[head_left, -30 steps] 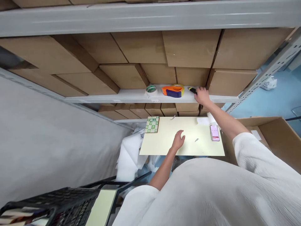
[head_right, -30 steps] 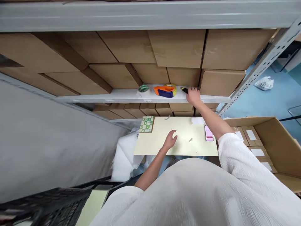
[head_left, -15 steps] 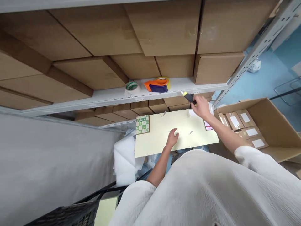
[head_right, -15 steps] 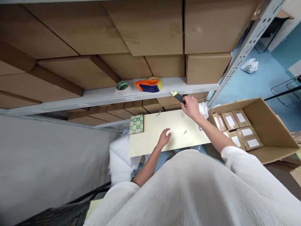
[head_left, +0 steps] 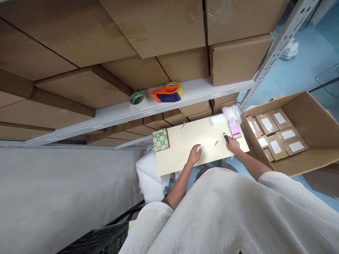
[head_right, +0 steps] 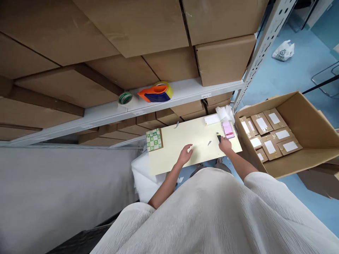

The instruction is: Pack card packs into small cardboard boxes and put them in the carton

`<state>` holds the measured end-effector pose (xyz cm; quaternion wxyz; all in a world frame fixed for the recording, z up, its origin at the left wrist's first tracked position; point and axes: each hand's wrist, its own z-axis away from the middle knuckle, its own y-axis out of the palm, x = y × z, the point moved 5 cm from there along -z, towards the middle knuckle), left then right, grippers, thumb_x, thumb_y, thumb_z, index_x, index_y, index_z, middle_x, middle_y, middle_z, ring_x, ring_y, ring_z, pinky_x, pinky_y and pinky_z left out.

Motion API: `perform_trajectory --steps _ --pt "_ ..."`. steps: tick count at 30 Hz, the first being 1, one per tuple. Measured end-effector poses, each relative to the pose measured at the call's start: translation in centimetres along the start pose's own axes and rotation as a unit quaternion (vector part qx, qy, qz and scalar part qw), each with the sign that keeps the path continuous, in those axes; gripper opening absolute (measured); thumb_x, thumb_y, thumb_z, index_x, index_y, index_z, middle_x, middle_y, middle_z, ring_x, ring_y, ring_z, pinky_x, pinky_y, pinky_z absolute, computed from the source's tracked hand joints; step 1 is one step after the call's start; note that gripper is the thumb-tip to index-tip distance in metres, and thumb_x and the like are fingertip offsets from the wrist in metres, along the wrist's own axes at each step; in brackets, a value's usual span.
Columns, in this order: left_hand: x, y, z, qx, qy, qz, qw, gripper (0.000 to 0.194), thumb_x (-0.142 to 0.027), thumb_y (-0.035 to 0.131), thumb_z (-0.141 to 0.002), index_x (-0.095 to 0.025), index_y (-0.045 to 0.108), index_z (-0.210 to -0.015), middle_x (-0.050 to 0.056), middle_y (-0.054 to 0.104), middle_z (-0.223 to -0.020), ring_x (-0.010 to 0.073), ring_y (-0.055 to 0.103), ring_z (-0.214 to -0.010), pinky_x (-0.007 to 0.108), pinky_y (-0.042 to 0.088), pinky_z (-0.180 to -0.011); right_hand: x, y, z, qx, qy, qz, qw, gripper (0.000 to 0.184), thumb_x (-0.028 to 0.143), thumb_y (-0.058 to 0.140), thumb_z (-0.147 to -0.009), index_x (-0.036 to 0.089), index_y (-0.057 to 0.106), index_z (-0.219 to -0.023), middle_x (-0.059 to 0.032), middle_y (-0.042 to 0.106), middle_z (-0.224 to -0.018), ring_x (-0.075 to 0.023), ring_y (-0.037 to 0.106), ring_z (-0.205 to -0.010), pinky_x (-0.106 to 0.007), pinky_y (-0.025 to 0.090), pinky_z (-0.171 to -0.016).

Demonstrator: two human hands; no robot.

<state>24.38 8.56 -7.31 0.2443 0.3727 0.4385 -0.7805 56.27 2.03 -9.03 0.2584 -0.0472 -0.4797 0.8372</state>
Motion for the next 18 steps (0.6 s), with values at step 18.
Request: perform_trajectory --steps 18 --pt "0.8 -4.0 0.7 -0.06 -0.003 0.063 0.996 0.036 -0.025 0.064 -0.098 -0.024 0.074 -0.133 0.013 0.069 -0.149 0.0279 0.069 -0.132 0.047 0.055 -0.116 18.3 -17.7 1.4 -0.289 -0.294 -0.042 0.91 0.047 0.035 0.043 -0.11 0.014 0.059 -0.149 -0.0221 0.058 -0.149 -0.0367 0.051 -0.131 -0.048 0.042 -0.109"
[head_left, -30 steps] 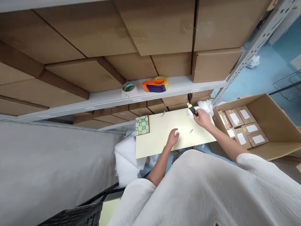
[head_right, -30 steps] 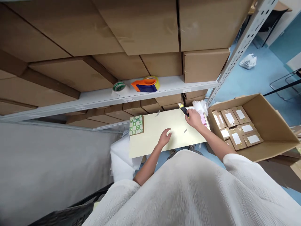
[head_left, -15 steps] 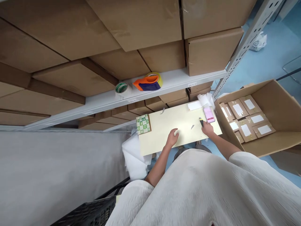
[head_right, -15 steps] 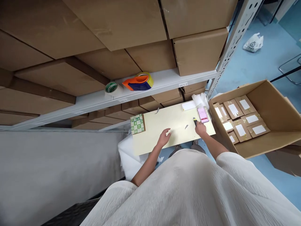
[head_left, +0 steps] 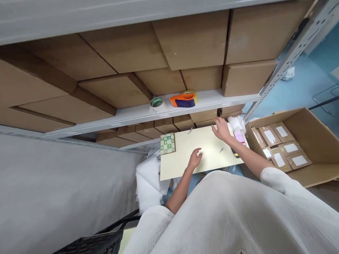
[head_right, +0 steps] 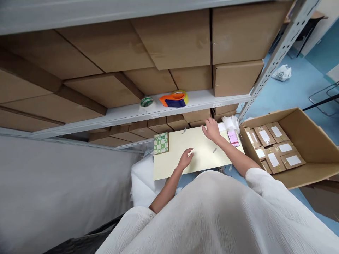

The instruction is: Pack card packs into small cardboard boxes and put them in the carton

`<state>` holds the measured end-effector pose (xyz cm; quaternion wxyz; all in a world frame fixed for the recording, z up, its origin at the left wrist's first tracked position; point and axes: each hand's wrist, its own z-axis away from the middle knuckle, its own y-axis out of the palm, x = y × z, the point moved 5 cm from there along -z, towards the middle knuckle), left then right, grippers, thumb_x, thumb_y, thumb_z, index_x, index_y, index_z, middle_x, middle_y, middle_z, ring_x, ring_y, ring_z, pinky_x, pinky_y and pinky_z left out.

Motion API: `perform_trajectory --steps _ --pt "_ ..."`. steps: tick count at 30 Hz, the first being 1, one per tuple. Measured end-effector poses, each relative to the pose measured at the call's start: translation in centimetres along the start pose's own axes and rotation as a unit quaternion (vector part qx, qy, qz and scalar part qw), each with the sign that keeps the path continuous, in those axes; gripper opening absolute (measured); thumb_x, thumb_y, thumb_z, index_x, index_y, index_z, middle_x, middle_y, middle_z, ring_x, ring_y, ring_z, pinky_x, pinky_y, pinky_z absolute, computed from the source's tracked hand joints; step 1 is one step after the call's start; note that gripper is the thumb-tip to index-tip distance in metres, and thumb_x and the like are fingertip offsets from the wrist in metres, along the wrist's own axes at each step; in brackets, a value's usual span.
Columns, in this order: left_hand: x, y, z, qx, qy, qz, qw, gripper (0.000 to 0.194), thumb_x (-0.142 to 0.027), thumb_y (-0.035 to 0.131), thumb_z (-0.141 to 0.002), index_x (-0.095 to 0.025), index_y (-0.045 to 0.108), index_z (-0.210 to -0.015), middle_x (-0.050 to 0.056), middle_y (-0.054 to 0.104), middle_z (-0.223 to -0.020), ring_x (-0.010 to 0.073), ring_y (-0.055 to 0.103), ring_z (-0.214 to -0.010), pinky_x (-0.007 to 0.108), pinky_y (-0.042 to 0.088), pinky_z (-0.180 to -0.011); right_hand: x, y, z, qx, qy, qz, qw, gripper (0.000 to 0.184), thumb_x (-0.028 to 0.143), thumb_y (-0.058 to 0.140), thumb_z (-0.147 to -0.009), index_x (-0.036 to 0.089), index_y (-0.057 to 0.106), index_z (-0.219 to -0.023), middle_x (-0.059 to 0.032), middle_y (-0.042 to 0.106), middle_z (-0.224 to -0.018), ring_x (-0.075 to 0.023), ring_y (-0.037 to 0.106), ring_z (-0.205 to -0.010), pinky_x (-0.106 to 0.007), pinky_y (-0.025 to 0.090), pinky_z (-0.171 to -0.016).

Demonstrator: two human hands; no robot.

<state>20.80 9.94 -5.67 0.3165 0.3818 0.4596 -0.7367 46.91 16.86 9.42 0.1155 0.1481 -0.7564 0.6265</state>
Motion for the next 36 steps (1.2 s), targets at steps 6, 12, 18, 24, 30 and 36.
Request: perform_trajectory --steps 6,12,18,24,30,36 --pt "0.7 -2.3 0.9 -0.045 0.008 0.039 0.998 0.032 -0.027 0.068 -0.097 -0.023 0.075 -0.129 0.014 0.071 -0.146 0.0268 0.073 -0.125 0.048 0.057 -0.112 10.1 -4.7 -12.0 -0.027 -0.14 0.05 0.989 0.062 0.038 0.05 -0.107 0.013 0.048 -0.164 -0.0238 0.051 -0.162 -0.043 0.043 -0.138 -0.055 0.036 -0.113" --pt "3.1 -4.8 2.5 -0.062 -0.001 0.06 0.996 0.032 -0.025 0.066 -0.099 -0.024 0.075 -0.13 0.012 0.071 -0.146 0.0245 0.073 -0.125 0.046 0.058 -0.112 12.4 -4.1 -18.5 0.044 -0.118 0.118 0.985 0.058 0.036 0.057 -0.103 0.009 0.06 -0.153 -0.0255 0.064 -0.148 -0.0435 0.048 -0.131 -0.057 0.033 -0.11" --pt "5.5 -7.0 3.5 -0.071 -0.016 0.082 0.994 0.03 -0.021 0.067 -0.098 -0.023 0.075 -0.127 0.014 0.072 -0.144 0.026 0.075 -0.124 0.046 0.06 -0.109 12.7 -3.9 -18.2 0.018 -0.125 0.125 0.984 0.045 0.038 0.056 -0.103 0.011 0.068 -0.138 -0.0244 0.071 -0.134 -0.0417 0.051 -0.124 -0.055 0.032 -0.106" --pt "5.4 -6.6 2.9 -0.014 0.005 0.069 0.998 0.029 -0.026 0.067 -0.1 -0.024 0.075 -0.129 0.013 0.071 -0.147 0.0251 0.074 -0.125 0.045 0.059 -0.112 13.3 -5.3 -11.6 -0.031 -0.101 0.109 0.988 0.039 0.041 0.055 -0.103 0.015 0.067 -0.13 -0.0241 0.069 -0.134 -0.0436 0.052 -0.124 -0.05 0.033 -0.1" --pt "4.5 -4.5 2.1 0.029 0.029 0.064 0.997 0.031 -0.028 0.068 -0.099 -0.025 0.076 -0.128 0.012 0.073 -0.144 0.0251 0.076 -0.122 0.044 0.061 -0.108 10.1 -3.3 0.1 -0.003 0.011 0.089 0.996 0.032 0.046 0.058 -0.102 0.018 0.067 -0.115 -0.0191 0.073 -0.115 -0.0384 0.061 -0.111 -0.044 0.038 -0.095" --pt "3.6 -2.7 1.9 0.063 0.012 0.041 0.997 0.033 -0.02 0.061 -0.1 -0.022 0.074 -0.13 0.014 0.07 -0.148 0.0255 0.075 -0.126 0.045 0.058 -0.112 2.5 4.3 9.3 0.11 0.219 0.07 0.967 0.026 0.042 0.061 -0.102 0.019 0.066 -0.113 -0.015 0.076 -0.114 -0.0331 0.066 -0.111 -0.04 0.043 -0.094"
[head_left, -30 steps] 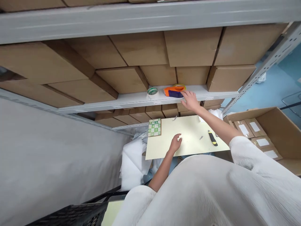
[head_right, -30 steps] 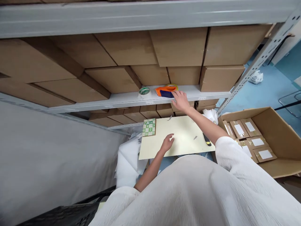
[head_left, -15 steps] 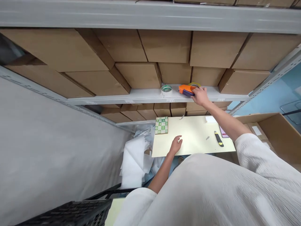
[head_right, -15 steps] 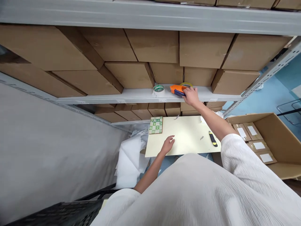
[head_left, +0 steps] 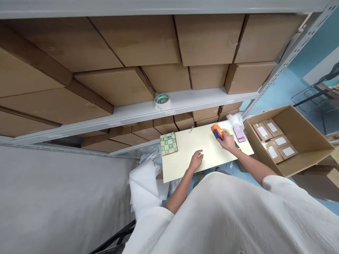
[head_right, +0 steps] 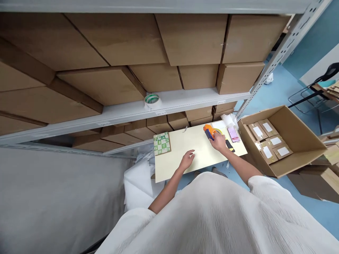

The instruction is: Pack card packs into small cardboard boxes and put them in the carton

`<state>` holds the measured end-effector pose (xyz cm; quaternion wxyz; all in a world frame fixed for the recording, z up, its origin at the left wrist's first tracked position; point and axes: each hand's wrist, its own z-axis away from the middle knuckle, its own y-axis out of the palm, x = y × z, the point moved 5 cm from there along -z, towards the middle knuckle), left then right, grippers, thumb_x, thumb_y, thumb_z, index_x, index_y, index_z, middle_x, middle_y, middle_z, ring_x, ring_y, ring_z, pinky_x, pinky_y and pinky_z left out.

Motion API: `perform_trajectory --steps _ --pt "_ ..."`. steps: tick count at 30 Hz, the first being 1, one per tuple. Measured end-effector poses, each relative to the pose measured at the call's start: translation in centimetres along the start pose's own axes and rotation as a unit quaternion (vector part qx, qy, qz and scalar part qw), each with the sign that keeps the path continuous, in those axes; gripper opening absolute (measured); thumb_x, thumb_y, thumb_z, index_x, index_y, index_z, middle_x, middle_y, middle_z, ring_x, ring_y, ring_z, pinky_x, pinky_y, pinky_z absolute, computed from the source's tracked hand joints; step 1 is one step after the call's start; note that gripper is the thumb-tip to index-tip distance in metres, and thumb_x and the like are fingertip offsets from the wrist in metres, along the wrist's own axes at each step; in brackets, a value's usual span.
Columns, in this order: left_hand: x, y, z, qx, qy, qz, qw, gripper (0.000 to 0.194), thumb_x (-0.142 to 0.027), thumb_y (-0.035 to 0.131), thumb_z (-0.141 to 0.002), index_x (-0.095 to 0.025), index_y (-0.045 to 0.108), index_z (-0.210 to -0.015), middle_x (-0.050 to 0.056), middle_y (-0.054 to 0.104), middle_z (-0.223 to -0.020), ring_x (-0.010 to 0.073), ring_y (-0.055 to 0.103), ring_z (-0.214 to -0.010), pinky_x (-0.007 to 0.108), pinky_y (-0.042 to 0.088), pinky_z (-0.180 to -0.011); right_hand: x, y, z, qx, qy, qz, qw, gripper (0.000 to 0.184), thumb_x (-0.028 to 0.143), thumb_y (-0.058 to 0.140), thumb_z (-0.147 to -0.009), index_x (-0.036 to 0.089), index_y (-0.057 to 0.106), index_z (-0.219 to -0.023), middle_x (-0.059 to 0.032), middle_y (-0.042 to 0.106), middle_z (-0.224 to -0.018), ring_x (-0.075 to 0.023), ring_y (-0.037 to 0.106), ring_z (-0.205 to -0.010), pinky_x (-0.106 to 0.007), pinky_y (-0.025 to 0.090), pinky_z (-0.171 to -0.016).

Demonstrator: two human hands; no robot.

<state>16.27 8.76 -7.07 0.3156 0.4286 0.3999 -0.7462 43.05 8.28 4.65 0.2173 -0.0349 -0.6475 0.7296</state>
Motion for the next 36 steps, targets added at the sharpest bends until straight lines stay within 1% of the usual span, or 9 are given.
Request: perform_trajectory --steps 2,5,8,11,22,26,31,34,36 --pt "-0.1 0.4 0.1 0.004 -0.003 -0.011 1.0 0.033 -0.02 0.061 -0.1 -0.023 0.074 -0.13 0.013 0.07 -0.149 0.0251 0.074 -0.127 0.045 0.058 -0.114 -2.5 3.0 0.4 0.04 0.052 0.002 0.998 0.027 0.04 0.06 -0.103 0.017 0.066 -0.117 -0.0153 0.076 -0.118 -0.0322 0.067 -0.114 -0.04 0.044 -0.096" --pt "-0.1 0.8 0.6 0.0 -0.003 -0.021 1.0 0.033 -0.023 0.063 -0.1 -0.024 0.074 -0.131 0.012 0.071 -0.147 0.0244 0.075 -0.126 0.046 0.058 -0.114 -5.4 6.2 0.9 0.074 0.095 0.003 0.993 0.031 0.039 0.06 -0.104 0.016 0.066 -0.123 -0.0176 0.075 -0.123 -0.0318 0.067 -0.12 -0.038 0.046 -0.096" --pt "0.3 0.9 1.4 -0.014 -0.006 -0.025 1.0 0.033 -0.025 0.065 -0.098 -0.024 0.075 -0.13 0.012 0.073 -0.144 0.0242 0.076 -0.123 0.046 0.059 -0.114 -7.3 8.3 1.0 0.098 0.107 -0.003 0.989 0.033 0.038 0.061 -0.104 0.015 0.067 -0.127 -0.0187 0.074 -0.123 -0.0322 0.067 -0.12 -0.037 0.048 -0.094" --pt "0.8 1.1 2.4 -0.025 -0.022 -0.032 0.999 0.032 -0.024 0.065 -0.098 -0.024 0.075 -0.128 0.012 0.073 -0.144 0.0245 0.076 -0.122 0.047 0.059 -0.113 -8.4 9.4 0.8 0.108 0.111 -0.015 0.988 0.034 0.038 0.062 -0.104 0.015 0.067 -0.128 -0.0194 0.073 -0.122 -0.0331 0.068 -0.118 -0.037 0.049 -0.091" --pt "0.9 2.3 3.9 -0.054 -0.041 -0.026 0.997 0.031 -0.026 0.065 -0.099 -0.023 0.075 -0.128 0.013 0.073 -0.144 0.0254 0.075 -0.123 0.048 0.059 -0.114 -8.5 10.6 -0.1 0.154 0.126 -0.057 0.978 0.033 0.027 0.059 -0.1 0.016 0.068 -0.129 -0.02 0.074 -0.118 -0.0318 0.071 -0.106 -0.037 0.052 -0.08" --pt "0.8 2.6 3.9 -0.076 -0.036 -0.013 0.996 0.031 -0.027 0.066 -0.099 -0.022 0.075 -0.128 0.013 0.073 -0.144 0.0255 0.076 -0.122 0.048 0.059 -0.112 -8.9 9.8 -0.1 0.128 0.1 -0.037 0.986 0.032 0.032 0.058 -0.101 0.016 0.069 -0.127 -0.0214 0.072 -0.129 -0.0319 0.069 -0.114 -0.037 0.052 -0.084" --pt "0.5 2.5 3.9 -0.104 -0.033 -0.001 0.994 0.031 -0.023 0.064 -0.099 -0.022 0.074 -0.128 0.013 0.073 -0.144 0.0247 0.076 -0.124 0.046 0.059 -0.113 -7.9 7.8 -0.9 0.071 0.015 -0.006 0.997 0.029 0.032 0.054 -0.104 0.016 0.071 -0.121 -0.0196 0.074 -0.125 -0.0314 0.068 -0.114 -0.038 0.049 -0.093" --pt "0.5 2.0 4.5 -0.143 -0.037 0.009 0.989 0.031 -0.021 0.064 -0.099 -0.022 0.074 -0.129 0.013 0.073 -0.143 0.025 0.075 -0.124 0.046 0.059 -0.113 -5.5 7.2 -1.7 0.049 -0.066 -0.017 0.996 0.03 0.032 0.052 -0.106 0.016 0.072 -0.121 -0.0178 0.074 -0.124 -0.0308 0.068 -0.112 -0.037 0.047 -0.091" --pt "0.8 1.3 5.4 -0.179 -0.039 0.017 0.983 0.031 -0.022 0.064 -0.099 -0.023 0.074 -0.129 0.013 0.073 -0.143 0.0254 0.075 -0.124 0.046 0.059 -0.113 -3.0 7.4 -2.1 0.046 -0.132 -0.035 0.99 0.03 0.031 0.051 -0.106 0.017 0.072 -0.121 -0.0165 0.074 -0.124 -0.0302 0.067 -0.111 -0.037 0.047 -0.09"
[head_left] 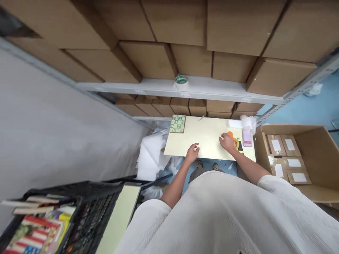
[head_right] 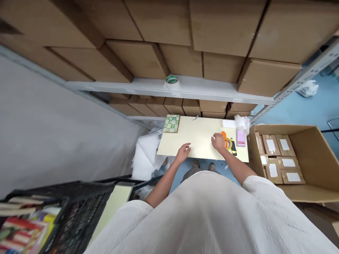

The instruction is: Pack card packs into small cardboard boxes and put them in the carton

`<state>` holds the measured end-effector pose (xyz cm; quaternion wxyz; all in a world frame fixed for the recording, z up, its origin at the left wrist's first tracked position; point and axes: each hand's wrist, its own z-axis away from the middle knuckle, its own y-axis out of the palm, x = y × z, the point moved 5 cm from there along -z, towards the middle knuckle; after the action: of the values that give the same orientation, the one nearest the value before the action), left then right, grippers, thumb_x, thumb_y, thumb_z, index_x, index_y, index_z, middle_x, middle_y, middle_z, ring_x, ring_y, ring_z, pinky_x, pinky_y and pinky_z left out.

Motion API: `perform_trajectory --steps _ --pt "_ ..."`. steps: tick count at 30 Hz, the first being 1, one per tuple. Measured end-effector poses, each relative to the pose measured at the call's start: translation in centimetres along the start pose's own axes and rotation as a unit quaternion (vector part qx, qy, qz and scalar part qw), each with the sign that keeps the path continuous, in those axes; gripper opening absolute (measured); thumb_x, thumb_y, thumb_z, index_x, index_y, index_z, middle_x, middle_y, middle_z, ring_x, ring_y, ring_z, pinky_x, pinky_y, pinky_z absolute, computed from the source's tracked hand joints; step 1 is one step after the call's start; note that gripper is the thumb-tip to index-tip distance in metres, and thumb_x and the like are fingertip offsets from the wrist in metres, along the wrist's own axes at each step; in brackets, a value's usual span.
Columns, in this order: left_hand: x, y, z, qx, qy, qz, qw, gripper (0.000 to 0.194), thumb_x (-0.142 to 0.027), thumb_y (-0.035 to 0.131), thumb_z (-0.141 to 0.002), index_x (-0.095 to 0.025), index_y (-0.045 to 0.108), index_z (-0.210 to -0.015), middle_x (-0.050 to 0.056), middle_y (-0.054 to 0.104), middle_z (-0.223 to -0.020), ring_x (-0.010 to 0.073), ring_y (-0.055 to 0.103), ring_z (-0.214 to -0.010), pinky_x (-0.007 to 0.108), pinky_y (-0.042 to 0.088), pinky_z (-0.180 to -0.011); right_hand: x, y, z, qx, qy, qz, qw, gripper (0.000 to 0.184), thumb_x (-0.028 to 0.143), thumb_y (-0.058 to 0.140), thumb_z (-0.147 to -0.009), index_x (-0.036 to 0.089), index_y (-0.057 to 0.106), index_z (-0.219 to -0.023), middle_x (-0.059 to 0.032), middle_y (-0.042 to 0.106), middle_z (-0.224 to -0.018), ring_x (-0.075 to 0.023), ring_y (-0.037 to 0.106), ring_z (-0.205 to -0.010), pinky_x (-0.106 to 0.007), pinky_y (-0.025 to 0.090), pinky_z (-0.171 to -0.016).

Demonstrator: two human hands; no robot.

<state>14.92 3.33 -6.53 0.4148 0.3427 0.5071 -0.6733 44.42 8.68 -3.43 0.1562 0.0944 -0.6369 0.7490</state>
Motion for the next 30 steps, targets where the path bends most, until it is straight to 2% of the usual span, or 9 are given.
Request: perform_trajectory --steps 4,10,15,21,25,30 --pt "1.6 -3.3 2.0 -0.08 -0.018 0.019 0.996 0.032 -0.022 0.065 -0.099 -0.023 0.074 -0.129 0.013 0.074 -0.142 0.026 0.075 -0.124 0.045 0.06 -0.111 6.6 1.6 -1.4 0.017 -0.122 -0.03 0.992 0.028 0.031 0.05 -0.105 0.018 0.073 -0.115 -0.0151 0.075 -0.119 -0.0287 0.066 -0.105 -0.037 0.047 -0.09" --pt "5.7 -10.3 5.7 -0.184 -0.053 0.039 0.981 0.032 -0.022 0.066 -0.097 -0.022 0.075 -0.127 0.013 0.074 -0.137 0.0259 0.074 -0.123 0.044 0.06 -0.109 18.2 4.7 -1.1 0.06 -0.244 -0.061 0.966 0.026 0.031 0.052 -0.105 0.019 0.074 -0.113 -0.0124 0.074 -0.117 -0.0264 0.067 -0.1 -0.038 0.047 -0.091" --pt "10.1 -16.4 9.5 -0.233 -0.066 0.044 0.969 0.033 -0.021 0.069 -0.094 -0.021 0.076 -0.126 0.013 0.076 -0.132 0.0262 0.074 -0.121 0.045 0.06 -0.11 27.6 8.3 0.1 0.085 -0.307 -0.06 0.946 0.024 0.03 0.054 -0.103 0.02 0.074 -0.112 -0.0116 0.074 -0.114 -0.0264 0.067 -0.101 -0.037 0.048 -0.093" --pt "15.7 -22.9 13.9 -0.262 -0.107 0.054 0.958 0.033 -0.017 0.067 -0.094 -0.019 0.076 -0.126 0.014 0.074 -0.136 0.028 0.073 -0.125 0.047 0.06 -0.11 38.2 14.2 2.3 0.116 -0.354 -0.054 0.926 0.021 0.028 0.056 -0.1 0.021 0.074 -0.108 -0.011 0.075 -0.111 -0.026 0.068 -0.101 -0.036 0.05 -0.093" --pt "18.4 -26.3 15.4 -0.278 -0.129 0.065 0.95 0.034 -0.017 0.066 -0.095 -0.02 0.075 -0.128 0.014 0.075 -0.136 0.0279 0.072 -0.127 0.047 0.058 -0.113 43.3 17.9 3.4 0.151 -0.381 -0.061 0.91 0.02 0.026 0.057 -0.098 0.022 0.074 -0.106 -0.0097 0.076 -0.108 -0.0253 0.069 -0.1 -0.036 0.052 -0.094" --pt "20.7 -29.1 15.1 -0.29 -0.154 0.078 0.941 0.036 -0.017 0.065 -0.097 -0.02 0.074 -0.131 0.015 0.074 -0.136 0.0286 0.071 -0.129 0.046 0.057 -0.114 47.0 22.3 2.5 0.214 -0.371 -0.087 0.9 0.017 0.026 0.059 -0.094 0.022 0.074 -0.102 -0.0088 0.077 -0.106 -0.0241 0.071 -0.096 -0.036 0.056 -0.095"
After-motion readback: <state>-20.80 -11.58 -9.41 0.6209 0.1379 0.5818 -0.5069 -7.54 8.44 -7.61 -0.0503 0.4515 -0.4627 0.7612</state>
